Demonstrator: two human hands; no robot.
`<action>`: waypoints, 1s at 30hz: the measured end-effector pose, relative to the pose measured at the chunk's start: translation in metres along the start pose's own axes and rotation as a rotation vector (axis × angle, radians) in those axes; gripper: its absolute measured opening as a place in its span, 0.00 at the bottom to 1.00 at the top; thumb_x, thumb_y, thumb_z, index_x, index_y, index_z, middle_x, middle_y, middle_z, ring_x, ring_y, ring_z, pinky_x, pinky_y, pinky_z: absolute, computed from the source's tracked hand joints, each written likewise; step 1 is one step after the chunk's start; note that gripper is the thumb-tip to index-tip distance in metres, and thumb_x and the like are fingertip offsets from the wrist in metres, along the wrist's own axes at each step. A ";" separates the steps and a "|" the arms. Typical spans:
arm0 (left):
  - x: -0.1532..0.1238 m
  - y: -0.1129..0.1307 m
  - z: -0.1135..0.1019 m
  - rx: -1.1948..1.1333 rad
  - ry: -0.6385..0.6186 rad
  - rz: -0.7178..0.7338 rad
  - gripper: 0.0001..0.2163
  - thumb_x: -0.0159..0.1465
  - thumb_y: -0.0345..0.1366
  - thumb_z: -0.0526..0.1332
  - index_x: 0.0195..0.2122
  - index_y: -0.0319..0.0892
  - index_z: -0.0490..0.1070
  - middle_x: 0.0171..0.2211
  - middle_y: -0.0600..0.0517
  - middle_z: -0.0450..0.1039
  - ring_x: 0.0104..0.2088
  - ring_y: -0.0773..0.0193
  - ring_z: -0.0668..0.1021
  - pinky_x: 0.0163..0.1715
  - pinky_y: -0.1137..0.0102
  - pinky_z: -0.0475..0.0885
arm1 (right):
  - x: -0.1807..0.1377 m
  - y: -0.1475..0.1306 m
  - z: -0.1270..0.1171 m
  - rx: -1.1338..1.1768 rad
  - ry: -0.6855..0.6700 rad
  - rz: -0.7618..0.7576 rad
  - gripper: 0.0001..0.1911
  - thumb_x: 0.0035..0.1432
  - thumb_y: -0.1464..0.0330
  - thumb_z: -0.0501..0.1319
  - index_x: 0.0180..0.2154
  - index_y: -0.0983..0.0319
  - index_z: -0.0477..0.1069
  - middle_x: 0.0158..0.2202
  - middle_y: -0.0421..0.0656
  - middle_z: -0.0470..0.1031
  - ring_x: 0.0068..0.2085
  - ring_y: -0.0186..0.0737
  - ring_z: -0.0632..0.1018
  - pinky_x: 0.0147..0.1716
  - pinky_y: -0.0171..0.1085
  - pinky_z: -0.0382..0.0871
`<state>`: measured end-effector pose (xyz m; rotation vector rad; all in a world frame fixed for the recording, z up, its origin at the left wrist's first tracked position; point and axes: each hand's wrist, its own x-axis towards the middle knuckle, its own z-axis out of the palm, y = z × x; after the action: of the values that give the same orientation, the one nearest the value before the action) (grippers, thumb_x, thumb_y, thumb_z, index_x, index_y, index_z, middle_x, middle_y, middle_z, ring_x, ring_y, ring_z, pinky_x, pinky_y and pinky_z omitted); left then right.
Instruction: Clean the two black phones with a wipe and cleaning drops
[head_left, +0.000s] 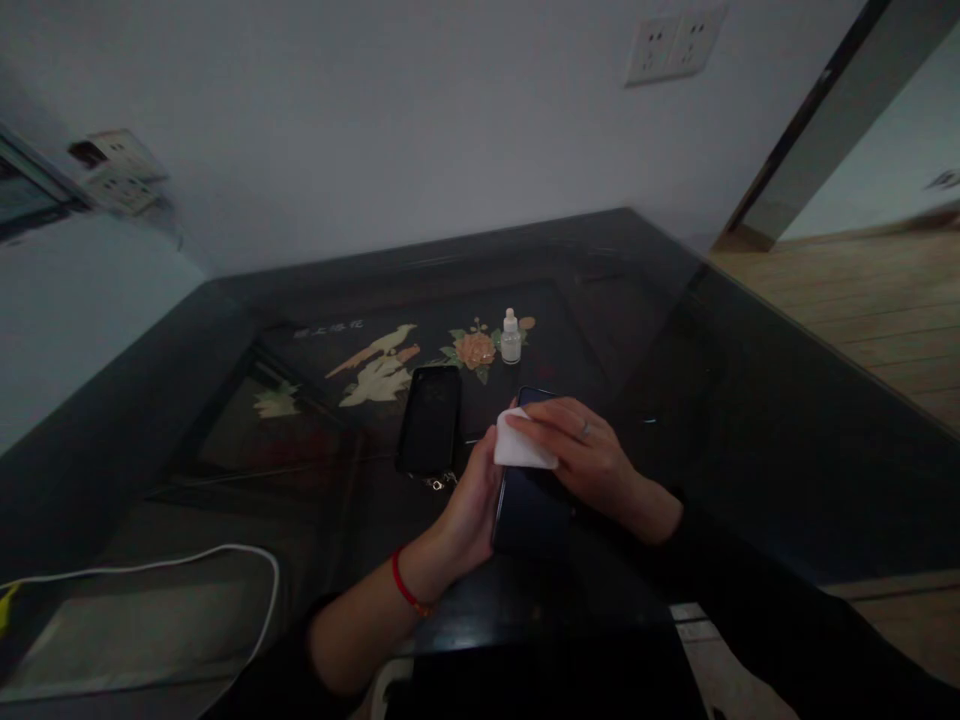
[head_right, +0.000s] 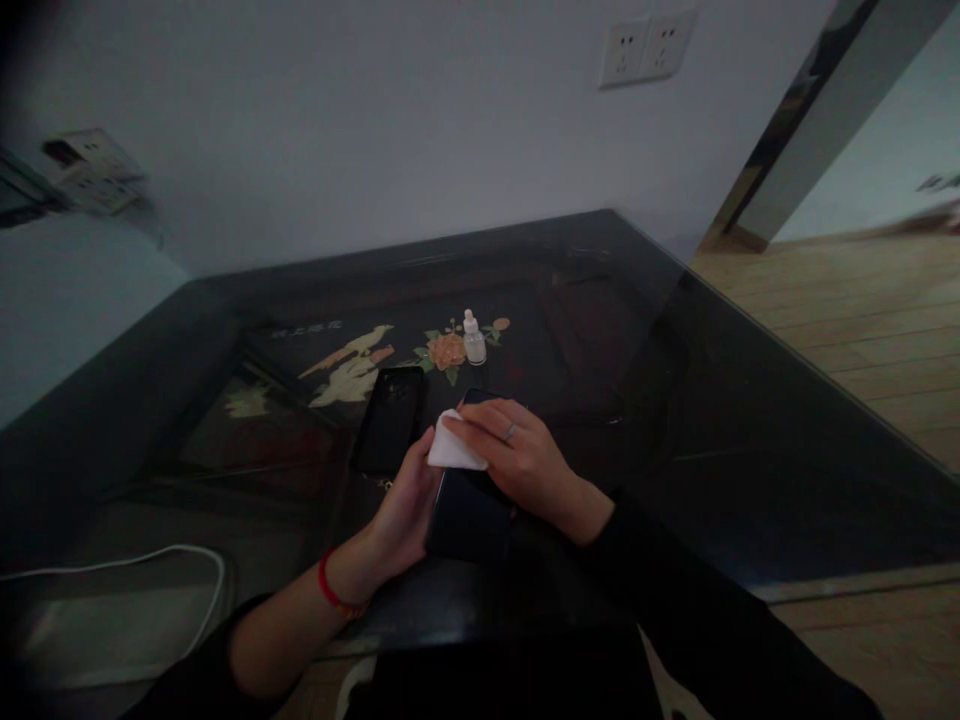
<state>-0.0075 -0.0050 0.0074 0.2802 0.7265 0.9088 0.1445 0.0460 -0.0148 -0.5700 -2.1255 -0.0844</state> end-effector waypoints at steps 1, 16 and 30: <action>0.001 0.001 -0.001 -0.006 0.003 0.018 0.25 0.70 0.46 0.44 0.66 0.44 0.55 0.53 0.45 0.72 0.49 0.53 0.76 0.50 0.60 0.69 | 0.000 -0.002 0.001 0.012 0.003 -0.008 0.20 0.61 0.78 0.55 0.54 0.64 0.68 0.44 0.50 0.75 0.44 0.43 0.76 0.43 0.43 0.75; -0.002 0.003 -0.001 0.042 -0.092 0.111 0.24 0.69 0.48 0.46 0.65 0.53 0.54 0.58 0.49 0.68 0.52 0.55 0.73 0.52 0.59 0.67 | -0.004 0.010 -0.002 -0.035 0.008 0.141 0.21 0.60 0.78 0.53 0.53 0.61 0.70 0.44 0.49 0.74 0.46 0.43 0.76 0.45 0.43 0.75; -0.004 0.005 -0.001 0.055 -0.095 0.127 0.25 0.69 0.50 0.45 0.66 0.53 0.54 0.58 0.49 0.68 0.52 0.55 0.74 0.50 0.60 0.68 | -0.002 0.010 -0.006 0.047 -0.002 0.157 0.23 0.61 0.79 0.53 0.56 0.58 0.68 0.52 0.50 0.74 0.51 0.44 0.76 0.47 0.47 0.73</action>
<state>-0.0124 -0.0053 0.0112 0.4192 0.6520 0.9895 0.1546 0.0528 -0.0148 -0.7065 -2.0713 0.0532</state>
